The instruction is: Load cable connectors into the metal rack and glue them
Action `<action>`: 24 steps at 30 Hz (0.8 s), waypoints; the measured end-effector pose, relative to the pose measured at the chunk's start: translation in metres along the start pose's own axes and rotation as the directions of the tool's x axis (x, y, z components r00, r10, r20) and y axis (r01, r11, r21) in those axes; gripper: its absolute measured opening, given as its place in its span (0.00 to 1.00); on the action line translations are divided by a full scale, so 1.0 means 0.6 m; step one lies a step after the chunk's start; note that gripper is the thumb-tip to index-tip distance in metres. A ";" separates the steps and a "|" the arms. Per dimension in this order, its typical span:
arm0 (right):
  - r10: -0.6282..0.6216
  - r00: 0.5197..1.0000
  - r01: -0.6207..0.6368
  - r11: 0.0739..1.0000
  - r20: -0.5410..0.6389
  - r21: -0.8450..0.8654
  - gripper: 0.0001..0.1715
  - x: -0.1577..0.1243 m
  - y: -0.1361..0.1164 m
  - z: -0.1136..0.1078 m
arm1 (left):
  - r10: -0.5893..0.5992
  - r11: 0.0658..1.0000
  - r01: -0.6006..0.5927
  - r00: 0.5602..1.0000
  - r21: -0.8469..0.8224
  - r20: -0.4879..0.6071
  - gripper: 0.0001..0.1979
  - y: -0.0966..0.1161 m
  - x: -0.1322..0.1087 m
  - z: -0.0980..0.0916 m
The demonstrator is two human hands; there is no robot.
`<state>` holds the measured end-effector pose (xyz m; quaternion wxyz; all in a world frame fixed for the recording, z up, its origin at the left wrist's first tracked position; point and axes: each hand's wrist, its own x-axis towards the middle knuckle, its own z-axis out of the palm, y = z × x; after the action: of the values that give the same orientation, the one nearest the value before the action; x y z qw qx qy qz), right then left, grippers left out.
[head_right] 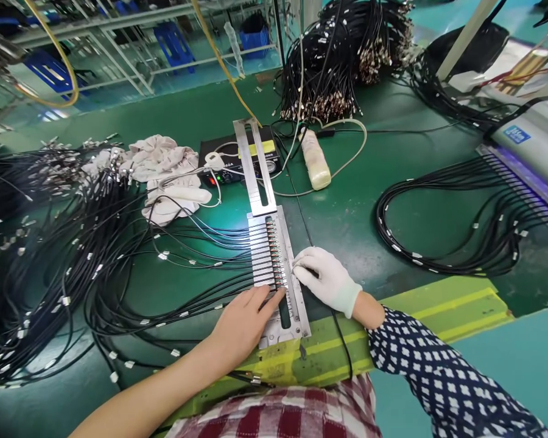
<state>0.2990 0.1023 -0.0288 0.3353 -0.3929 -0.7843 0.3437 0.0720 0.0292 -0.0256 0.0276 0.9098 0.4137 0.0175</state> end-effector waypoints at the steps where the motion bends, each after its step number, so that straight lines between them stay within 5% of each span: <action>1: 0.001 1.000 -0.001 1.000 0.004 0.004 0.15 -0.001 0.000 0.000 | 0.001 1.000 -0.001 1.000 0.019 -0.007 0.28 0.002 0.001 0.001; 14: 0.025 1.000 -0.025 1.000 0.012 0.005 0.14 0.003 -0.006 -0.004 | 0.025 0.999 -0.022 0.995 0.040 -0.092 0.24 0.001 0.001 0.001; 20: 0.029 0.999 -0.029 1.000 0.021 0.003 0.16 0.003 -0.005 -0.004 | -0.076 0.997 0.079 0.987 0.013 -0.139 0.24 0.001 -0.014 0.011; 24: 0.044 0.999 -0.044 0.999 0.026 -0.003 0.16 0.003 -0.003 -0.004 | -0.020 0.999 0.027 0.988 0.041 -0.154 0.24 -0.004 -0.016 0.013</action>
<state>0.2991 0.1037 -0.0257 0.3170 -0.4062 -0.7800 0.3551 0.0642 0.0230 -0.0334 -0.0234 0.9012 0.4256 0.0782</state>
